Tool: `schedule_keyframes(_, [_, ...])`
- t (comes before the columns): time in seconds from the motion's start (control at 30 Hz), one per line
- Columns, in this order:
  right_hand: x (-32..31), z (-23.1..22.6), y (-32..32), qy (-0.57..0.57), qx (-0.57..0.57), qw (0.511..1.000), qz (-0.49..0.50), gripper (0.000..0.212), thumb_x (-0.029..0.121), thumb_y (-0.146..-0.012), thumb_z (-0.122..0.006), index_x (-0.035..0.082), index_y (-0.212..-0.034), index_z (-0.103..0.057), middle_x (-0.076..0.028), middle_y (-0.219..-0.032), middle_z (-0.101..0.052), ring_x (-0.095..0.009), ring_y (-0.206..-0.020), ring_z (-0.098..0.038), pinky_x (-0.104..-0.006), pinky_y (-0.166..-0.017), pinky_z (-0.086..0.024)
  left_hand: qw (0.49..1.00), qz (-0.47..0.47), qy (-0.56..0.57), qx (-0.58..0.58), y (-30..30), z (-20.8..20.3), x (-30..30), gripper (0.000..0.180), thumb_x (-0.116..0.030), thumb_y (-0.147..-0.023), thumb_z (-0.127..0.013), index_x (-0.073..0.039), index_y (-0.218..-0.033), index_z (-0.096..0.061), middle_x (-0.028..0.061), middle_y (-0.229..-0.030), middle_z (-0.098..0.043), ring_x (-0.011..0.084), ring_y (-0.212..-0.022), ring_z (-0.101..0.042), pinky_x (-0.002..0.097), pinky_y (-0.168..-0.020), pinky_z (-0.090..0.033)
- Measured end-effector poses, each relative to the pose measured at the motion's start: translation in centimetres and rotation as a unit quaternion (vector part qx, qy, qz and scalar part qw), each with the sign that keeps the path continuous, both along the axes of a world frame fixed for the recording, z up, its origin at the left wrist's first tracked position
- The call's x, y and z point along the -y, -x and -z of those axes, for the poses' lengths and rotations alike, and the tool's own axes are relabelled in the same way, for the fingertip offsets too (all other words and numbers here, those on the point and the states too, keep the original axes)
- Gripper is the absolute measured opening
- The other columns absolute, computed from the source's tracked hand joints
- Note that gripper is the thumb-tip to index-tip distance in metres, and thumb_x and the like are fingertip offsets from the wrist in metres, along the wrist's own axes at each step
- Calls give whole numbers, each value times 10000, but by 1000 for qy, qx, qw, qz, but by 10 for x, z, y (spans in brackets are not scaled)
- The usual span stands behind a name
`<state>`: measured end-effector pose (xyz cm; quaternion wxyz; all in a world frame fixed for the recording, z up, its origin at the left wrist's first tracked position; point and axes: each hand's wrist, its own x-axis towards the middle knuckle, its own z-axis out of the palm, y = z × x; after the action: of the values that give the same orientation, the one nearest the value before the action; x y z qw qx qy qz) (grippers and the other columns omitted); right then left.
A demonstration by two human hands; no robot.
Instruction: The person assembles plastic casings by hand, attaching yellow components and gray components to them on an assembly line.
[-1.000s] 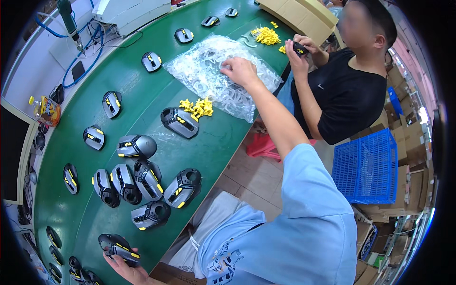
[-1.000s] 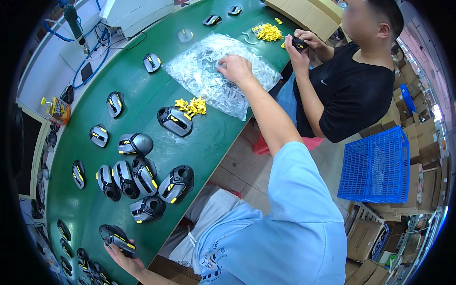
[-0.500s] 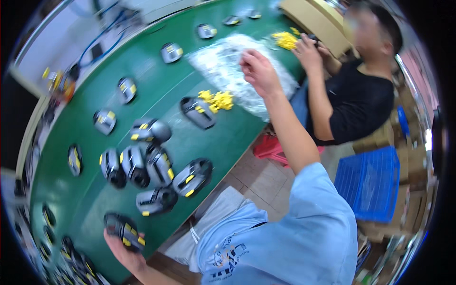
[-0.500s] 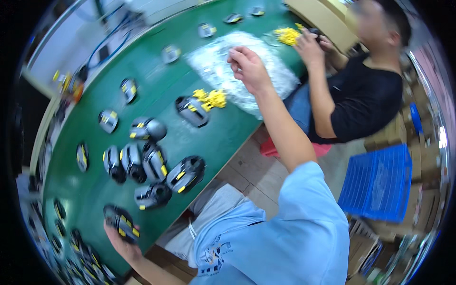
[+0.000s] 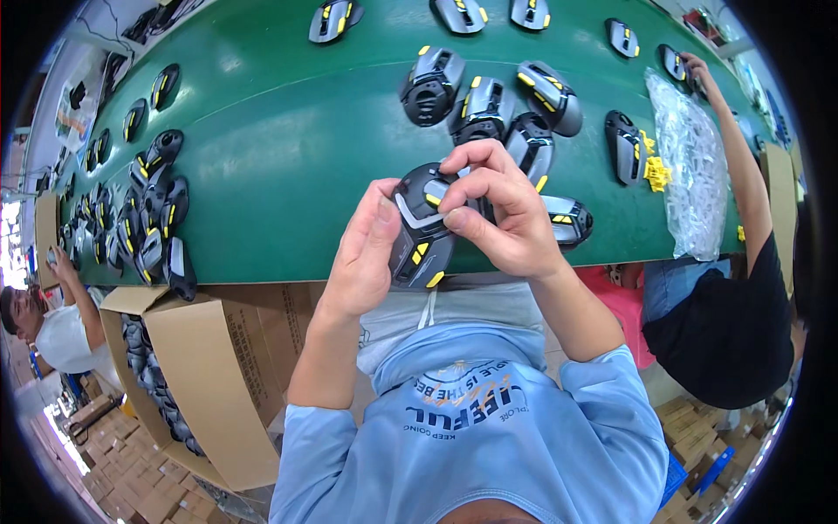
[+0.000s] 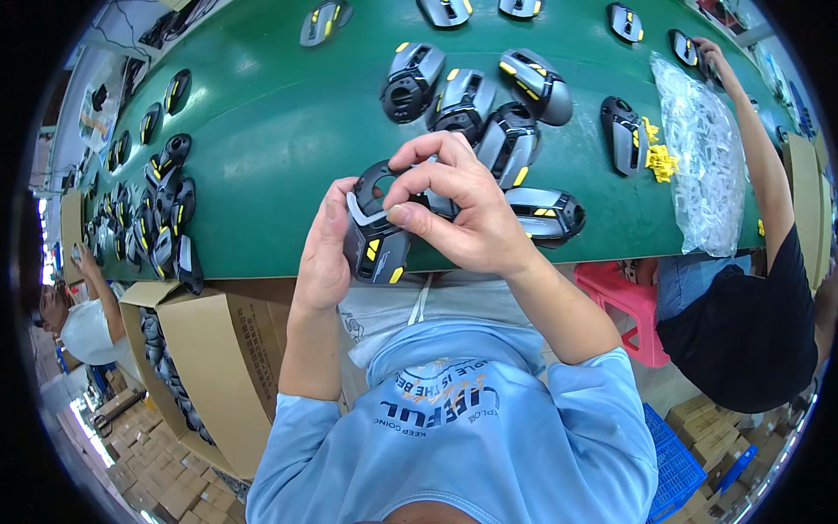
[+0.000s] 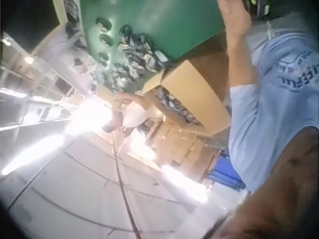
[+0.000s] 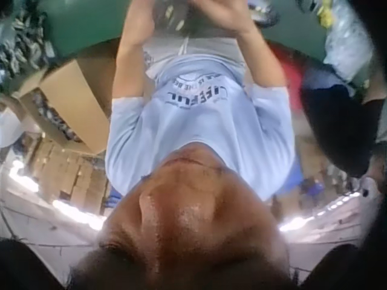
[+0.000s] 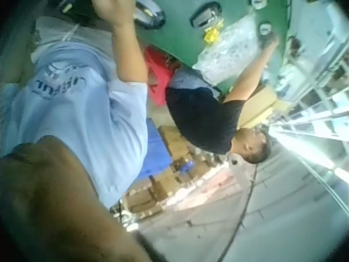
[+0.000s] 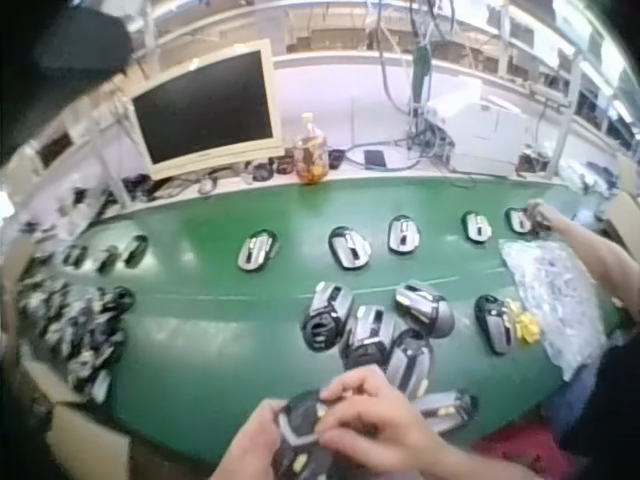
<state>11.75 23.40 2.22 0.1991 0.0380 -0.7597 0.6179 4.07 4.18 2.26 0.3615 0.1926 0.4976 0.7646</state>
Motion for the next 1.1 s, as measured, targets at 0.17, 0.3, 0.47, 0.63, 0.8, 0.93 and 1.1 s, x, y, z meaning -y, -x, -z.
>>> schedule_keyframes(0.17, [3,8,-3,-36,-15,999,-13,131,173,-875,-780,84,-963,-742,-125,-1204,-587,-253,-1070,-535,-369,-913,-454,999,-5,30,-17,1,5,5,329,-311,-1126,-449,-40,-1303,-502,7,-1149,-603,43,-1038,-552,226,-905,-473])
schedule_keyframes(0.3, [1,12,-11,-39,11,999,6,140,165,-868,-787,82,-970,-741,-130,-1219,-576,-258,-1086,-537,-361,-879,-468,999,-30,15,22,0,3,0,286,-276,-1117,-482,-36,-1271,-508,4,-1109,-617,40,-985,-560,217,-867,-481])
schedule_keyframes(0.47, [-8,11,-12,-80,4,997,9,177,150,-864,-784,78,-1015,-726,-133,-1230,-572,-260,-1113,-555,-359,-909,-476,998,-24,55,-16,-2,6,-2,280,-251,-1095,-529,-31,-1268,-511,26,-1127,-632,55,-1005,-588,233,-886,-496])
schedule_keyframes(0.63, [10,18,-13,182,62,981,-19,525,138,-928,-747,7,-1372,-500,-102,-1212,-615,-143,-1070,-604,-321,-960,-505,997,-38,49,-49,-5,-1,-8,269,-220,-1080,-533,-28,-1268,-515,39,-1132,-640,71,-1032,-598,243,-928,-491])
schedule_keyframes(0.8, [20,4,-17,332,95,937,-53,470,96,-968,-715,-8,-1373,-500,-86,-1223,-620,-146,-1155,-627,-308,-979,-522,992,-83,24,-93,-12,-8,-4,263,-157,-1023,-600,-6,-1222,-517,55,-1069,-640,45,-879,-582,216,-761,-488])
schedule_keyframes(0.93, [24,12,-18,361,91,918,-137,418,71,-982,-687,-8,-1353,-513,-71,-1245,-609,-150,-1182,-618,-304,-1001,-533,961,-136,103,-217,-16,-6,7,229,-119,-964,-626,8,-1144,-566,47,-907,-647,37,-767,-568,218,-660,-474])
schedule_keyframes(1.1, [35,17,-23,359,121,911,-161,393,54,-973,-687,7,-1329,-529,-56,-1190,-613,-138,-1152,-617,-303,-989,-523,950,-136,121,-255,-19,5,26,240,-119,-940,-646,-3,-1140,-582,29,-861,-629,66,-740,-554,261,-656,-474])
